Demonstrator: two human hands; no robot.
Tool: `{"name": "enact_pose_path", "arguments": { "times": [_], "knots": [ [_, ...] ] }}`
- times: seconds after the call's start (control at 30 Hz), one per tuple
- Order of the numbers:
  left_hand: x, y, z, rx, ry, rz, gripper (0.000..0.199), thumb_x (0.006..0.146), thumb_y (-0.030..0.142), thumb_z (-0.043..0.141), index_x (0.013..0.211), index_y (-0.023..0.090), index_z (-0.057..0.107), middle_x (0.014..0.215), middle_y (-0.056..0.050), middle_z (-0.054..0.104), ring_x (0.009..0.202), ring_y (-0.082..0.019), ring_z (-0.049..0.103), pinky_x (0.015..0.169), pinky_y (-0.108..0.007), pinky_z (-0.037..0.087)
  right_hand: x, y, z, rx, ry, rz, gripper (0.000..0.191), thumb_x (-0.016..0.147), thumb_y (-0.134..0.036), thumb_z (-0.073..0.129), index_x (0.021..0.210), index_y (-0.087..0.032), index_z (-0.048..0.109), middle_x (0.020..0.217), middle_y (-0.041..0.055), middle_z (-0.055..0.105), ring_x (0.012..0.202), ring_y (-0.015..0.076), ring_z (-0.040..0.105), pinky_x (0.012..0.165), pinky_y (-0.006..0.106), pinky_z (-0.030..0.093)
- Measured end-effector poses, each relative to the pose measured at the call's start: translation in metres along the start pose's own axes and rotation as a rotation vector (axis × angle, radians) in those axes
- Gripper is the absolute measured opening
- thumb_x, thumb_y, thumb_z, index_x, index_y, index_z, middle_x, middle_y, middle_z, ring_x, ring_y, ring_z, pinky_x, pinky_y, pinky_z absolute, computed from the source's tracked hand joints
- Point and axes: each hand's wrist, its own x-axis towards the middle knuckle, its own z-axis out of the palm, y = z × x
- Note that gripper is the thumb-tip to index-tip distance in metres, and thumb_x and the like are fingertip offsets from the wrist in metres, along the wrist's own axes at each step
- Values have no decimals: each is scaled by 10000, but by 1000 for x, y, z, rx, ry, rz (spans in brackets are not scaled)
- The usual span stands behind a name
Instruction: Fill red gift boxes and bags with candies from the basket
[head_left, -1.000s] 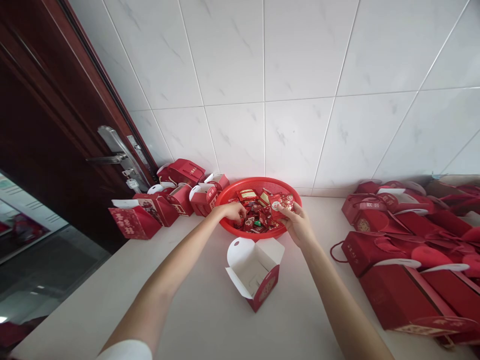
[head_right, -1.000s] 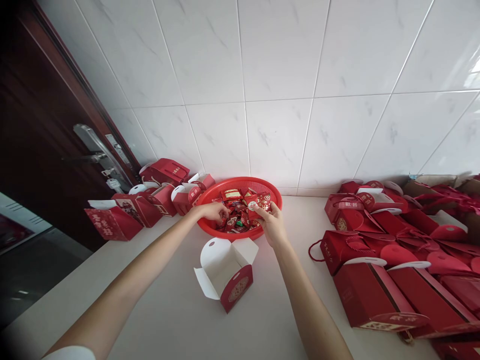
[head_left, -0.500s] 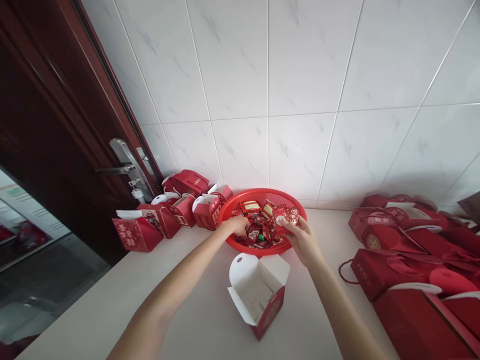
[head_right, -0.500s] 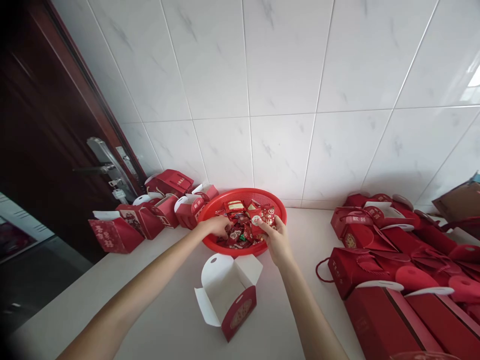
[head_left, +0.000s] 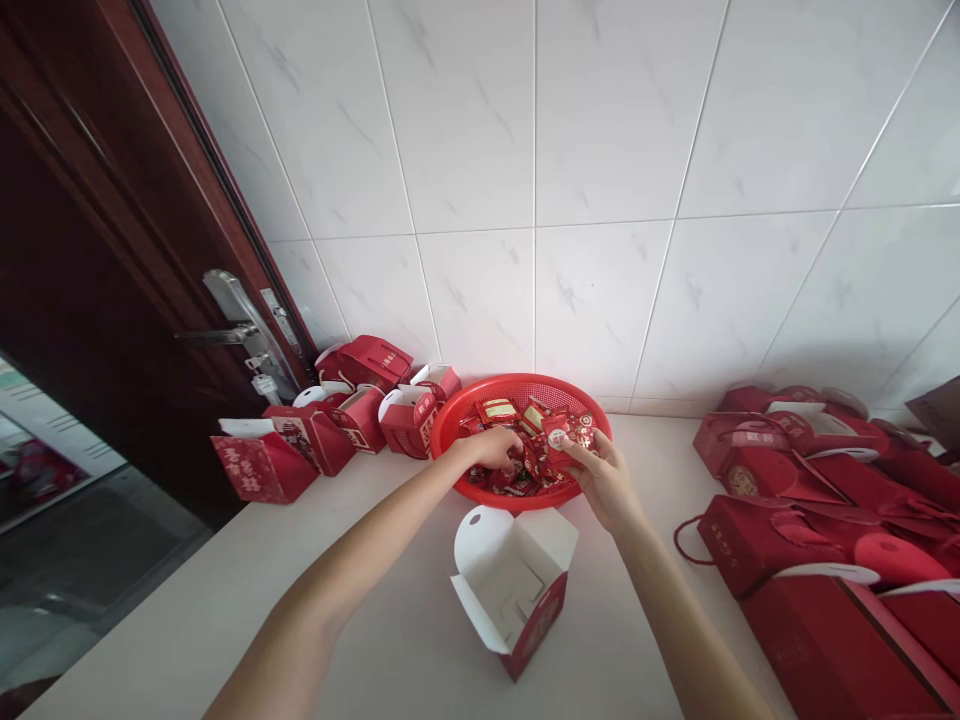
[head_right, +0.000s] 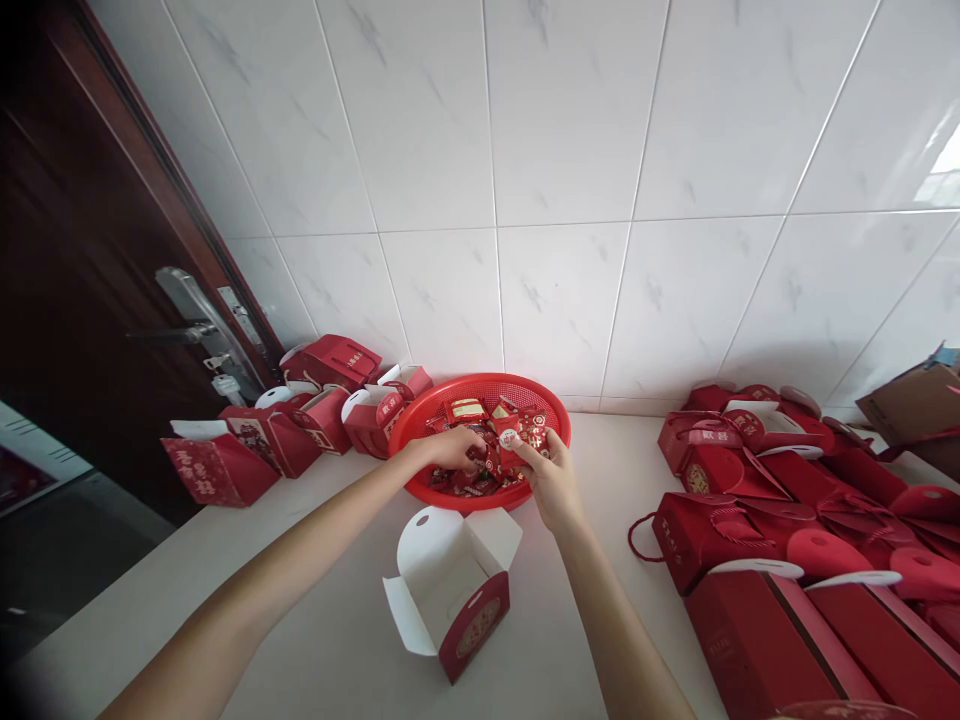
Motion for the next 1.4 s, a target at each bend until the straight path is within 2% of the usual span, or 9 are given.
{"name": "enact_pose_path", "arguments": {
  "times": [0.1, 0.27, 0.43, 0.57, 0.8, 0.93, 1.03, 1.17, 1.4],
  "knots": [
    [2, 0, 0, -23, -29, 11, 107, 614, 102, 691, 621, 208, 679, 663, 5, 678, 671, -201, 635, 592, -264, 436, 0, 0, 0, 10, -4, -7, 384, 590, -339, 924, 872, -213, 697, 951, 38, 765, 911, 222, 711, 806, 349, 588],
    [-1, -8, 1, -118, 52, -15, 308, 649, 110, 634, 907, 221, 763, 942, -23, 766, 851, -221, 684, 679, -251, 479, -1, 0, -1, 4, -9, -20, 378, 586, -334, 928, 860, -215, 696, 932, 31, 764, 895, 219, 709, 803, 343, 587],
    [-2, -14, 3, -199, 124, -54, 205, 666, 120, 611, 786, 200, 758, 865, -36, 772, 827, -229, 692, 706, -270, 495, -1, 1, -3, -21, -9, -23, 370, 613, -339, 921, 872, -218, 686, 952, 31, 759, 899, 213, 699, 787, 336, 585],
    [-2, -12, 1, -266, 234, -53, 203, 712, 131, 587, 828, 192, 742, 883, -40, 753, 836, -220, 685, 754, -285, 515, -1, 1, -3, -12, -13, -27, 369, 610, -330, 923, 861, -215, 678, 934, 25, 755, 880, 201, 696, 764, 320, 580],
    [-10, -3, -6, -534, 444, 48, 304, 819, 226, 619, 1115, 170, 653, 1195, -93, 691, 1069, -211, 657, 904, -307, 526, -1, 2, 0, -36, -3, -30, 428, 595, -339, 922, 924, -216, 678, 969, 44, 765, 890, 226, 713, 783, 345, 589],
    [-23, 11, -12, -825, 595, 63, 452, 835, 380, 661, 1237, 186, 586, 1043, -60, 727, 904, -182, 684, 806, -299, 541, 0, 6, -1, -121, -15, -76, 409, 644, -368, 893, 956, -221, 673, 980, 36, 762, 879, 218, 706, 813, 355, 580],
    [-32, 28, -17, -843, 592, 139, 451, 796, 480, 701, 1123, 172, 662, 992, -53, 740, 865, -183, 683, 772, -291, 536, -1, 7, -2, -190, -31, -106, 365, 671, -382, 874, 929, -227, 668, 935, 16, 756, 845, 202, 696, 786, 329, 570],
    [-33, 47, -18, -721, 531, 281, 358, 762, 475, 747, 912, 150, 745, 960, -69, 761, 894, -212, 687, 805, -309, 535, -2, 3, -3, -238, -90, -94, 359, 679, -389, 867, 946, -224, 693, 864, 1, 747, 781, 184, 678, 752, 305, 561],
    [-28, 53, -8, -585, 665, 302, 282, 817, 413, 707, 934, 158, 740, 1001, -81, 758, 953, -224, 690, 885, -337, 528, -5, -9, -2, -105, -196, 45, 417, 628, -310, 900, 997, -220, 727, 936, 21, 764, 878, 197, 699, 841, 316, 565]
  ]
}}
